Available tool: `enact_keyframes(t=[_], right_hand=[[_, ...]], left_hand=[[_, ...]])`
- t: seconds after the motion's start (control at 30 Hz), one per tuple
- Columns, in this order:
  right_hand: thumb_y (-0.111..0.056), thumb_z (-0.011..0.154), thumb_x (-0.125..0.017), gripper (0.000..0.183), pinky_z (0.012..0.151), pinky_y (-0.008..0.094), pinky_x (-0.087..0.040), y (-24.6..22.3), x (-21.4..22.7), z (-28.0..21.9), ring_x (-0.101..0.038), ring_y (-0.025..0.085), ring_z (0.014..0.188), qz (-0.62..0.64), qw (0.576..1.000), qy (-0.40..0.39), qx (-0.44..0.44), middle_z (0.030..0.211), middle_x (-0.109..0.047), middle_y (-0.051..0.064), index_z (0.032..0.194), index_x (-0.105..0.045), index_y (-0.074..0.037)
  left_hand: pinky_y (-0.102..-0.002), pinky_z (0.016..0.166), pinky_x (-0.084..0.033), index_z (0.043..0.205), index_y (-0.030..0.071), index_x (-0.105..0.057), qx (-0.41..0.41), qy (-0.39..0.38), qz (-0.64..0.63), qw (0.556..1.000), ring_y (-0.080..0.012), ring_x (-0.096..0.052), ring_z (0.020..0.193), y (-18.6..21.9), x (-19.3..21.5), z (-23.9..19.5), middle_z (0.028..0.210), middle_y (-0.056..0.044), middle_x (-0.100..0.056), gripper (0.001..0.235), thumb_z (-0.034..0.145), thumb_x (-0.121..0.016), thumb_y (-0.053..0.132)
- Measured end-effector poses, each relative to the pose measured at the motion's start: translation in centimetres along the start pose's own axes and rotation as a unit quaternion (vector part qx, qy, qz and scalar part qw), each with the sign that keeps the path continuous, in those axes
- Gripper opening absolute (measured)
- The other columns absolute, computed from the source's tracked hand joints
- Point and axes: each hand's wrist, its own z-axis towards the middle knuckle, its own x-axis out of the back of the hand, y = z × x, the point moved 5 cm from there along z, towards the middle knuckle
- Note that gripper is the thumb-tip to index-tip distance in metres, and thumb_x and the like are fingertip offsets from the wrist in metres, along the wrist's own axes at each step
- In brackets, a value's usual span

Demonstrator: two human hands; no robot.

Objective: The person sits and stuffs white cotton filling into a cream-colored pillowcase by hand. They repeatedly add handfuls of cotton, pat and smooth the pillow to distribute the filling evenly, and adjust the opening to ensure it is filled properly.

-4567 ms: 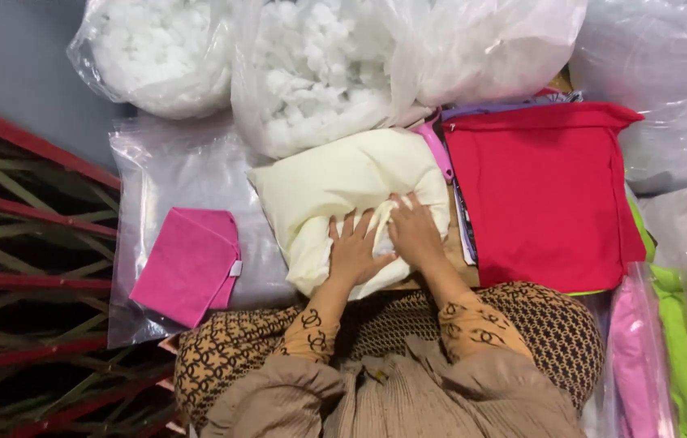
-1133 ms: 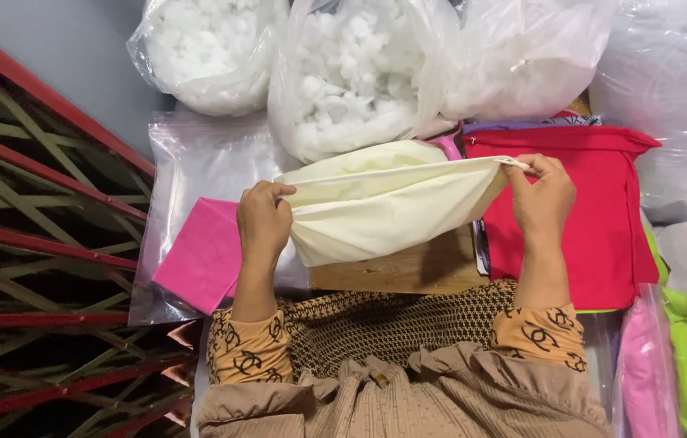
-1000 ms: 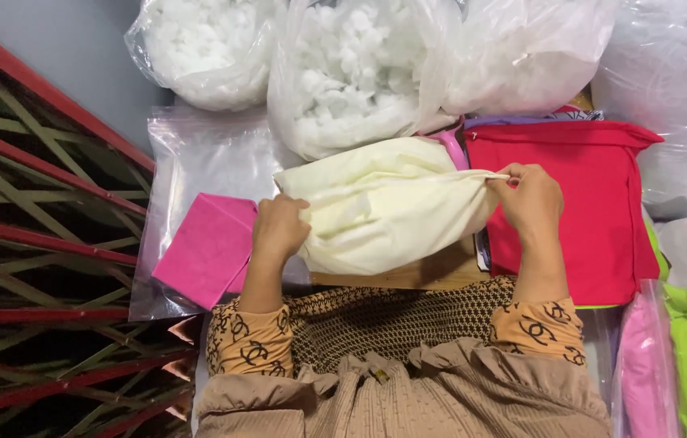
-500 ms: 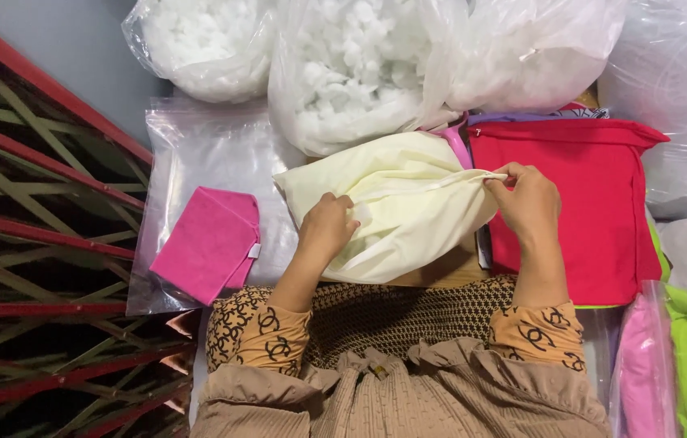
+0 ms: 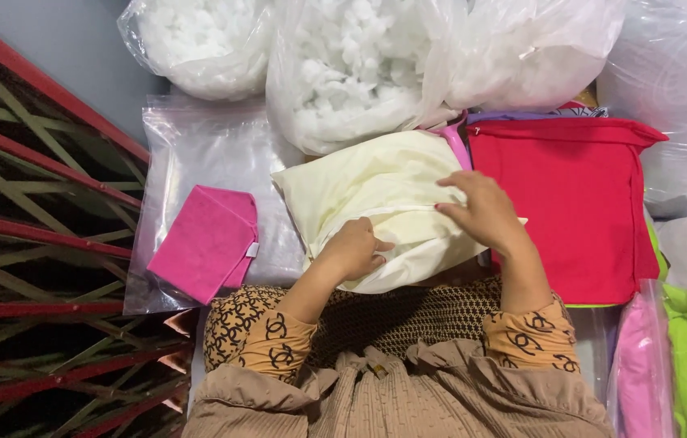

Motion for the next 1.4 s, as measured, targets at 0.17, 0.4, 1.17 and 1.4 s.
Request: enact_keyframes(t=[0.17, 0.4, 1.17, 1.4], right_hand=[[-0.031, 0.092, -0.07, 0.025, 0.099, 0.051, -0.048, -1.7, -4.0, 1.2, -0.067, 0.038, 0.114, -0.105, 0.991, -0.081, -0.014, 0.114, -0.073, 0.014, 0.111, -0.073, -0.016], [-0.025, 0.091, -0.077, 0.011, 0.083, 0.036, -0.054, -0.3, -1.7, 1.7, -0.069, 0.023, 0.095, -0.03, 0.97, 0.239, 0.015, 0.092, -0.067, -0.001, 0.099, -0.071, -0.026], [-0.039, 0.082, -0.075, 0.023, 0.098, 0.051, -0.045, -6.5, -9.4, -0.4, -0.07, 0.036, 0.1, -0.211, 0.956, -0.026, 0.2, 0.094, -0.075, 0.012, 0.096, -0.077, -0.022], [-0.032, 0.092, -0.072, 0.025, 0.104, 0.044, -0.048, -4.7, -2.2, -1.0, -0.063, 0.028, 0.122, 0.089, 0.988, 0.079, 0.099, 0.122, -0.071, 0.001, 0.116, -0.073, -0.027]], left_hand=[[-0.046, 0.086, -0.06, 0.113, 0.014, -0.078, -0.012, 0.043, 0.016, 0.999, -0.0407, -0.069, 0.097, 2.9, -0.1, -0.4, 0.104, -0.019, -0.064, 0.032, 0.091, -0.064, 0.033], [-0.048, 0.068, -0.06, 0.101, 0.016, -0.077, -0.096, 0.205, 0.016, 0.974, -0.0388, -0.072, 0.077, 2.9, 1.5, -1.6, 0.096, -0.014, -0.063, 0.023, 0.087, -0.069, 0.033], [-0.05, 0.085, -0.055, 0.093, 0.014, -0.078, 0.11, 0.052, -0.195, 0.973, -0.0404, -0.072, 0.094, -8.6, 3.0, -3.7, 0.09, -0.015, -0.076, 0.022, 0.078, -0.068, 0.026], [-0.068, 0.111, -0.033, 0.144, 0.012, -0.055, -0.002, 0.321, -0.027, 0.947, -0.0427, -0.043, 0.136, 0.1, 5.6, -4.3, 0.135, -0.018, -0.053, 0.09, 0.071, -0.083, 0.057]])
